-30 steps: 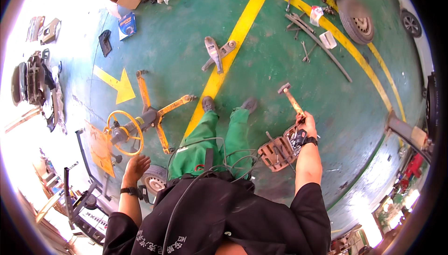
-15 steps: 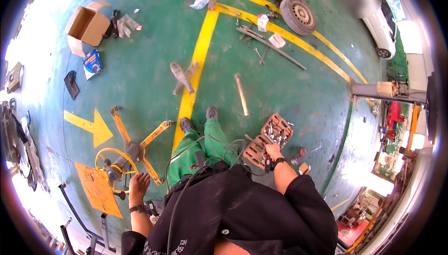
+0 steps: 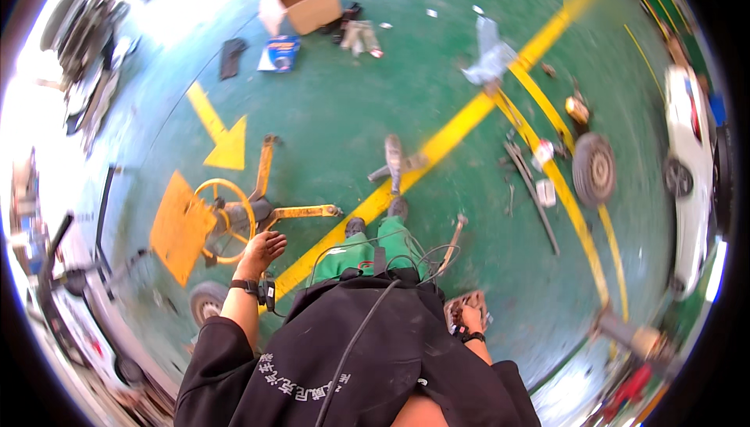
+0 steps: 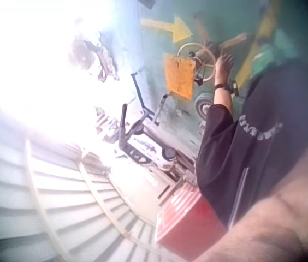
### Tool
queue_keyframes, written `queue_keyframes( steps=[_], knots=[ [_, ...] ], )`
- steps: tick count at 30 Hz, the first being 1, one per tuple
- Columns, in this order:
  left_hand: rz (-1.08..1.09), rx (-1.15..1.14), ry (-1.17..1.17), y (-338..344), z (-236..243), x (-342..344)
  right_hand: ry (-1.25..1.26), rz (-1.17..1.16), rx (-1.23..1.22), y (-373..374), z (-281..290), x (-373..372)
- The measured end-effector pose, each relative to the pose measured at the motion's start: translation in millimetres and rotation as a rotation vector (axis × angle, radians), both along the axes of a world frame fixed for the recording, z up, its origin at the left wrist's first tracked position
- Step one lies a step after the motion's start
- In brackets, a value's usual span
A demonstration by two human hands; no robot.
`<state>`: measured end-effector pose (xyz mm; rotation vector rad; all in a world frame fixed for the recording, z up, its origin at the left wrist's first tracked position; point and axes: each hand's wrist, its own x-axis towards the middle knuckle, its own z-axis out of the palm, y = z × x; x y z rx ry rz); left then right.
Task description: The person uses a hammer and a punch to detach a control arm from a vehicle and then places the part on the floor next to another one from a box.
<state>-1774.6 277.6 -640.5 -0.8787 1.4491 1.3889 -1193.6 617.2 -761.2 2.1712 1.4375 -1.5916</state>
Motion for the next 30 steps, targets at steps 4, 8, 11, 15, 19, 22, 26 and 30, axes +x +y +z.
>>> queue_keyframes(
  steps=[4,8,11,15,19,22,26,30],
  knots=[
    [0.255,0.001,-0.014,-22.5,15.2,50.5,-0.102,-0.072,-0.203,116.4,37.5,-62.3],
    [0.471,-0.018,0.009,-52.8,35.9,121.8,-0.09,0.223,-0.026,238.0,39.7,-130.0],
    [0.682,-0.011,0.027,-97.3,19.7,197.2,-0.043,0.37,0.129,308.6,34.6,-212.7],
    [1.048,-0.109,-0.046,-118.9,17.1,279.9,0.172,0.453,0.127,313.6,42.6,-335.8],
    [1.009,-0.161,0.138,-77.6,53.5,307.0,0.232,0.626,0.071,255.3,62.2,-424.5],
    [0.916,-0.117,0.233,-79.0,45.0,294.2,0.222,0.76,0.034,228.1,54.2,-449.3],
    [0.921,-0.093,-0.07,-95.2,29.5,167.4,0.193,0.645,-0.023,221.2,61.0,-456.6],
    [0.538,-0.076,0.1,-61.2,21.5,-8.2,0.114,0.41,0.022,246.2,68.7,-447.1]
  ],
)
